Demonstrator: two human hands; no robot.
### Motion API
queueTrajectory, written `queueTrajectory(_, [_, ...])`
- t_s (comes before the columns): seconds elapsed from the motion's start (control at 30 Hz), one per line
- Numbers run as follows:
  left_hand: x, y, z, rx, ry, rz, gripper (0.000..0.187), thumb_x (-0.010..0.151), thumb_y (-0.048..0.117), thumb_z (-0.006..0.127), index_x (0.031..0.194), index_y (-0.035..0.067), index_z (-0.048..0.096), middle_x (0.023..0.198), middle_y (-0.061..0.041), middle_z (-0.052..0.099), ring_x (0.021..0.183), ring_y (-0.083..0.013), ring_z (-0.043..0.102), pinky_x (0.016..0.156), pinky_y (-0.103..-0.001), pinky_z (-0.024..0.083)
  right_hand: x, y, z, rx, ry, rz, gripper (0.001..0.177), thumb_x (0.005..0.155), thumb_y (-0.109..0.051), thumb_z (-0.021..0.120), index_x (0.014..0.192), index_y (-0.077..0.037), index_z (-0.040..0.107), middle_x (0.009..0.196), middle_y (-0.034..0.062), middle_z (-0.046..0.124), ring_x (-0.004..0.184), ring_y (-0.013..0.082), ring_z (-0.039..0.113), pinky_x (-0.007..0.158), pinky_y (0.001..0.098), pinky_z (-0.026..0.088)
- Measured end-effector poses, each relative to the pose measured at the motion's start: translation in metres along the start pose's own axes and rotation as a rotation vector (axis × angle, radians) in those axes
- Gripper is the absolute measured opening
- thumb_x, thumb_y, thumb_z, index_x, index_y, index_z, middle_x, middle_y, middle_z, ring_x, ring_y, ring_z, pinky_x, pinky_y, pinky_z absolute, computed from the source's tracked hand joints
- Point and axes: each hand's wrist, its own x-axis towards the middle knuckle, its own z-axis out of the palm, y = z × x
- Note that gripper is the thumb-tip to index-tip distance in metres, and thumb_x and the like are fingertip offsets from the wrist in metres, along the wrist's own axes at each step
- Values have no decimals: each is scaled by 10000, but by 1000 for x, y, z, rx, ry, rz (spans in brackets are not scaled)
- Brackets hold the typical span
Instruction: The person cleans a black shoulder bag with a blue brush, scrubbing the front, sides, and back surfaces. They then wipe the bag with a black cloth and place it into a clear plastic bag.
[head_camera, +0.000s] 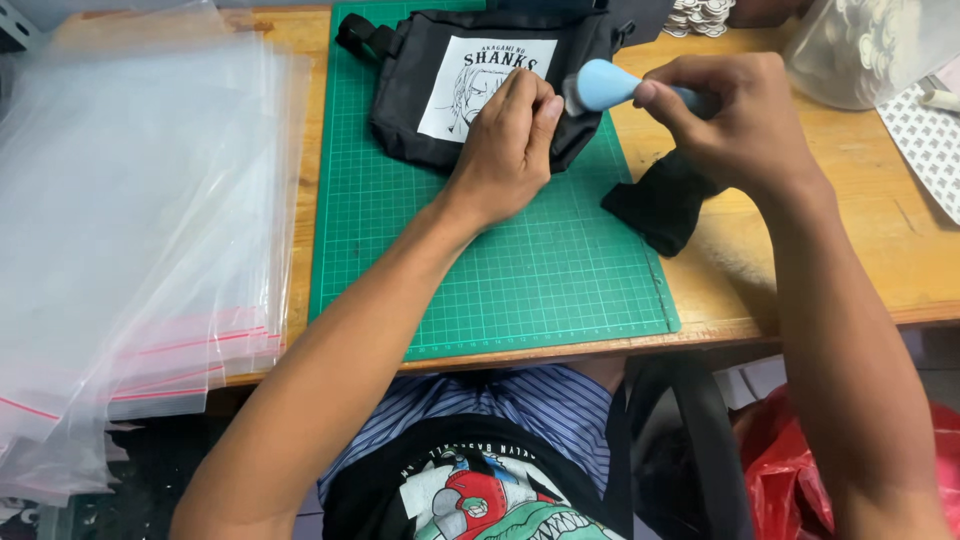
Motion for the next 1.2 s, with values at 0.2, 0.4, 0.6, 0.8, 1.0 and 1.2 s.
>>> queueTrajectory(0.2, [1,-5,2,-19,-42,-67,210,1063,202,401,912,68,459,861,-67,551,792,-234,531,702,-386,430,-1,-1,-7,-7,31,-31,189,1141,-197,728,1045,-51,799,658,4,526,594,96,383,547,286,266])
queueTrajectory(0.4, [-3,-6,2,-44,-42,-150,184,1038,189,462,889,86,495,826,-40,592,772,-206,553,686,-365,428,-1,-6,-2,-40,-90,-96,213,1093,-266,734,1034,-71,797,590,24,511,559,118,381,529,307,273])
queueTrajectory(0.6, [-2,-4,1,-73,-58,-209,229,1048,236,458,865,99,476,800,-15,543,748,-176,510,686,-351,421,-3,7,-6,-157,85,-153,161,1140,-222,806,1104,-67,837,702,20,621,609,127,498,556,308,331])
queueTrajectory(0.8, [-4,-6,3,-54,-42,-172,206,1037,220,476,873,96,484,805,-23,583,742,-189,543,673,-362,430,-1,0,-1,-46,-60,-105,197,1101,-231,755,1088,-42,810,621,30,532,545,115,386,498,308,269])
queueTrajectory(1.0, [-4,-5,3,-54,-47,-145,233,1048,236,471,862,95,478,780,-12,538,709,-173,496,653,-350,411,-2,23,2,-207,166,-150,187,1190,-228,815,1111,-60,843,659,13,543,590,130,446,557,315,315])
queueTrajectory(1.2, [-6,-4,5,-45,-55,-113,221,1049,216,467,864,94,453,783,-26,519,719,-193,488,654,-364,393,0,18,9,-110,89,-91,183,1153,-216,791,1123,-41,835,642,25,534,579,114,395,528,306,286])
